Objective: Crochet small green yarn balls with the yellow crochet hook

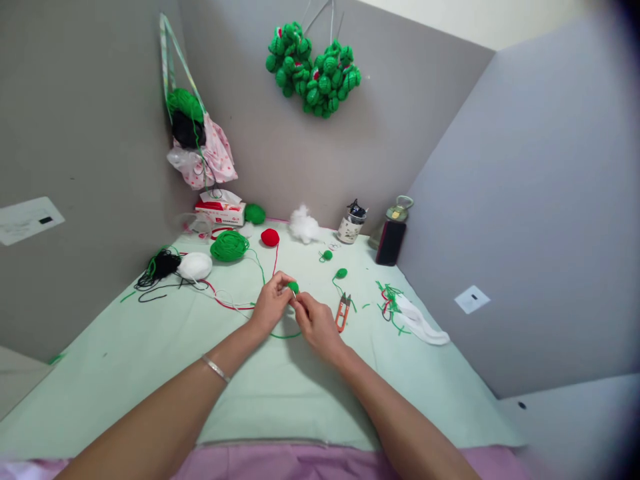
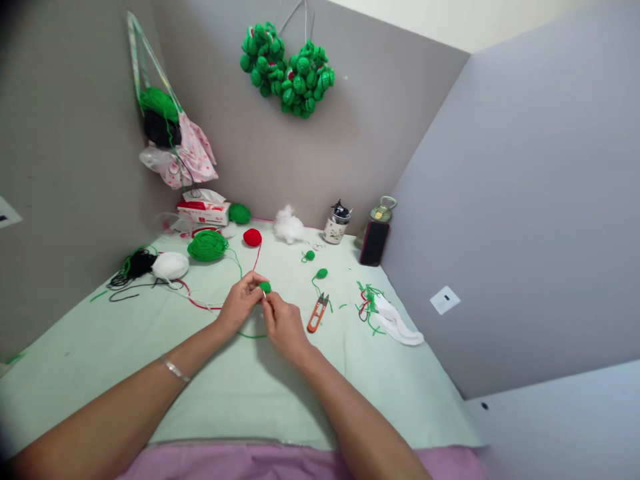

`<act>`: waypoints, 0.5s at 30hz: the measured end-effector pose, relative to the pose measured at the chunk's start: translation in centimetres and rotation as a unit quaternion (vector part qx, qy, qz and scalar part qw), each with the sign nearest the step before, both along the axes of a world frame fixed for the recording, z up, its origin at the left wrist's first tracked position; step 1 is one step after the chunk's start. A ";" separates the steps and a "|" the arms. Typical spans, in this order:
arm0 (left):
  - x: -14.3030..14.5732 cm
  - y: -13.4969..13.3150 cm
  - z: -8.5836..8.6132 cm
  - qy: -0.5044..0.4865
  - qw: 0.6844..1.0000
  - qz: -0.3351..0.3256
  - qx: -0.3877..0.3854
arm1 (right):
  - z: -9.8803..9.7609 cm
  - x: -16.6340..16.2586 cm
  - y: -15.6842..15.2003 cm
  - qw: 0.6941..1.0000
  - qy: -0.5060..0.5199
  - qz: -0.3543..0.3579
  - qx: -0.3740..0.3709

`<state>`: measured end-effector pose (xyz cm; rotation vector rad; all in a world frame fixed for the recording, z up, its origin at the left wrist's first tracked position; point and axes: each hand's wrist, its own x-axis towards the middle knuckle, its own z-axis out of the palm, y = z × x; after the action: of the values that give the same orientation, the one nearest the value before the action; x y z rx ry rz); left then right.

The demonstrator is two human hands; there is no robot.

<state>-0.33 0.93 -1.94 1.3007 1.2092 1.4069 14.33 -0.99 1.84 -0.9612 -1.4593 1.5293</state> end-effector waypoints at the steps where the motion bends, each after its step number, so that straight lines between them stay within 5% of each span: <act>1: 0.0 0.0 0.0 0.000 1.000 0.005 0.001 | 0.1 0.1 0.3 1.000 0.006 0.018 -0.019; 7: 0.1 -0.4 -0.2 0.025 0.999 0.029 0.018 | 0.8 1.4 2.4 0.977 0.059 0.146 -0.146; 15: -0.8 -0.1 0.0 0.046 0.997 0.057 0.030 | 1.8 2.4 1.3 0.939 0.055 0.276 -0.196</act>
<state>-1.12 0.86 -1.90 1.3705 1.3293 1.4875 16.74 0.33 3.59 -0.6909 -1.4406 2.3112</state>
